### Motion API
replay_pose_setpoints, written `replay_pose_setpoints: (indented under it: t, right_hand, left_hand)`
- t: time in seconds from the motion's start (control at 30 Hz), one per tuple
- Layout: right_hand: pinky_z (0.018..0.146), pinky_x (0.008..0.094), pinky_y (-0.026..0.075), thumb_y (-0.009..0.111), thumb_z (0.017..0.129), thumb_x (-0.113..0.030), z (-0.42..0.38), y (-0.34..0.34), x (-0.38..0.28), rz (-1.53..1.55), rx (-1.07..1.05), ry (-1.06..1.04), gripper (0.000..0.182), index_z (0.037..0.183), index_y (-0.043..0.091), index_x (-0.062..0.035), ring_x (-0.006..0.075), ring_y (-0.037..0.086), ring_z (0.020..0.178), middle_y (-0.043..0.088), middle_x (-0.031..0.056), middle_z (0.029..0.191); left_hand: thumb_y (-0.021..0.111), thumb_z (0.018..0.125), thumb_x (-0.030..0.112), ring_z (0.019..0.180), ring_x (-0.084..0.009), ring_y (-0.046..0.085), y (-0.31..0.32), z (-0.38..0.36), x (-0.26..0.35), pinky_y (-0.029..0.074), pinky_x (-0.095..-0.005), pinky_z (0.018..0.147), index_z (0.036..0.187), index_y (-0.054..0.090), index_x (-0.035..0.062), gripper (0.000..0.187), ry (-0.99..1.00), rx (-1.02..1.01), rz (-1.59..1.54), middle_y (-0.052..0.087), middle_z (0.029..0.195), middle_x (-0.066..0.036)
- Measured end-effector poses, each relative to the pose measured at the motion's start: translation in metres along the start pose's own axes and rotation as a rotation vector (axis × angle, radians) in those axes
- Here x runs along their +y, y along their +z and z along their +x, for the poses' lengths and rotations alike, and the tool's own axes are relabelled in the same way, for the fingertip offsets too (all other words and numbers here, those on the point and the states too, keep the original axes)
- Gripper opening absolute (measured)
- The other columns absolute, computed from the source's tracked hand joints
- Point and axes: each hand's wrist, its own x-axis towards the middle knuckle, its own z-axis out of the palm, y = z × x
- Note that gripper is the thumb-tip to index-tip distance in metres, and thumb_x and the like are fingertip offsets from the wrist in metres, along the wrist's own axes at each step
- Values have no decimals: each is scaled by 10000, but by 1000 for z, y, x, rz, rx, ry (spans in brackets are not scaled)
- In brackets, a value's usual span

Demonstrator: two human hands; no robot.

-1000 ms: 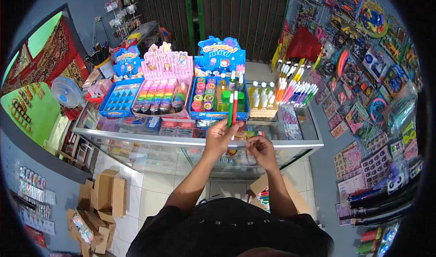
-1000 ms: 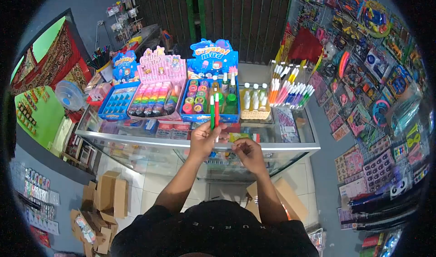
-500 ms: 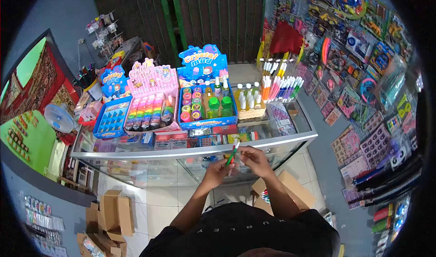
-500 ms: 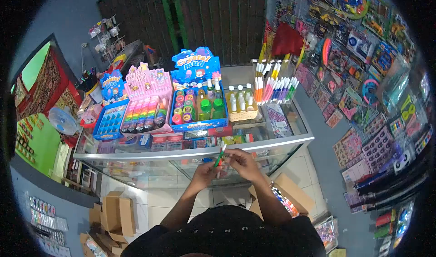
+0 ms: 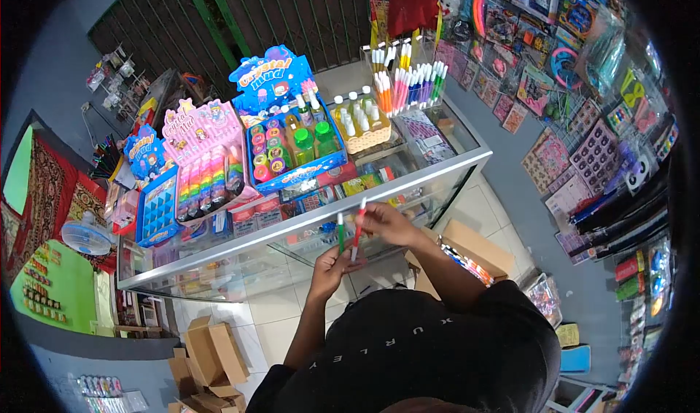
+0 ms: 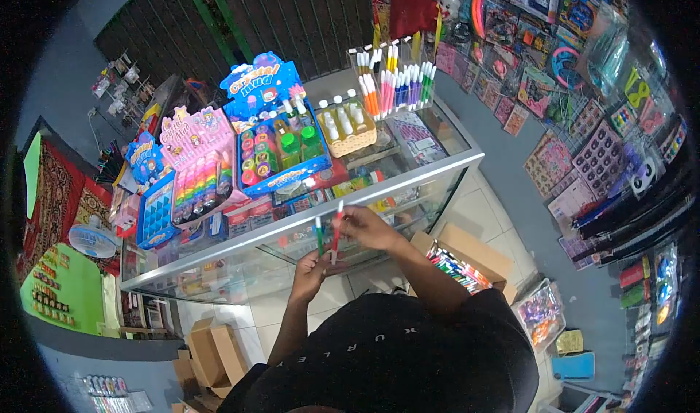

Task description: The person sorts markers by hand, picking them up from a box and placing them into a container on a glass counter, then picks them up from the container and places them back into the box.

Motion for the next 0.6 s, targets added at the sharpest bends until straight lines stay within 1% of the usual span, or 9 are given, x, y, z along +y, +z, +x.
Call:
replay_pose_setpoints:
  t: [0.03, 0.13, 0.17, 0.27, 0.3, 0.4, 0.43, 0.53, 0.6]
  right_hand:
    - [708, 321, 527, 497, 981, -350, 2, -6, -3, 106, 25, 9, 307, 1020, 557, -51, 155, 610, 749, 628, 65, 863]
    - [680, 406, 576, 418, 994, -406, 0, -21, -27, 744, 295, 59, 347, 1138, 482, -97, 252, 644, 775, 612, 100, 854]
    - [641, 477, 595, 372, 994, -440, 4, -44, -10, 781, 292, 54, 390, 1230, 384, -129, 332, 647, 823, 587, 140, 928]
    - [585, 406, 590, 317, 1010, -435, 0, -65, -24, 853, 477, 71, 354, 1224, 401, -166, 310, 651, 802, 589, 128, 932]
    - [633, 392, 594, 384, 1013, -328, -5, -69, -33, 855, 482, 71, 305, 1261, 380, -150, 295, 647, 823, 577, 142, 979]
    - [661, 397, 583, 494, 973, -173, 1, -95, -17, 808, 479, 33, 453, 1367, 279, -113, 294, 632, 789, 552, 144, 1005]
    - [645, 341, 547, 498, 945, -40, -3, -101, -24, 673, 461, 44, 493, 1374, 259, -80, 249, 618, 735, 571, 108, 923]
    - [597, 317, 511, 544, 941, -114, 11, -133, -34, 379, 434, -41, 458, 1353, 352, -60, 198, 603, 706, 563, 60, 806]
    - [624, 297, 493, 619, 911, -211, 22, -168, -56, -132, 598, 39, 421, 1271, 510, -22, 169, 585, 693, 571, 43, 784]
  left_hand:
    - [457, 1002, 210, 937, -255, 660, -3, -1, -3, 541, -370, 845, 1307, 467, -18, 381, -11, 21, -32, 625, 1098, -168]
    - [447, 1004, 210, 978, -300, 656, -9, -5, -14, 544, -381, 844, 1355, 400, -26, 426, -19, 75, -75, 601, 1144, -205]
    - [447, 1003, 211, 989, -312, 654, -11, -7, -17, 544, -382, 843, 1365, 383, -28, 438, -16, 90, -81, 595, 1155, -215]
    - [458, 999, 219, 977, -306, 659, -12, -14, -18, 546, -384, 837, 1354, 398, -31, 438, -31, 118, -60, 598, 1150, -221]
    - [459, 998, 223, 977, -306, 659, -14, -16, -20, 546, -383, 835, 1352, 400, -31, 439, -35, 122, -60, 598, 1151, -222]
    - [462, 997, 231, 975, -304, 659, -18, -15, -26, 548, -380, 830, 1345, 408, -30, 438, -37, 135, -63, 601, 1148, -221]
    - [462, 997, 231, 974, -303, 659, -19, -16, -27, 548, -379, 829, 1342, 412, -30, 435, -36, 139, -66, 604, 1144, -217]
    - [465, 996, 231, 968, -297, 660, -17, -14, -25, 548, -374, 828, 1332, 423, -29, 427, -32, 149, -73, 610, 1134, -204]
    - [468, 996, 230, 963, -293, 661, -17, -12, -25, 548, -371, 827, 1328, 428, -28, 423, -28, 148, -77, 613, 1128, -197]
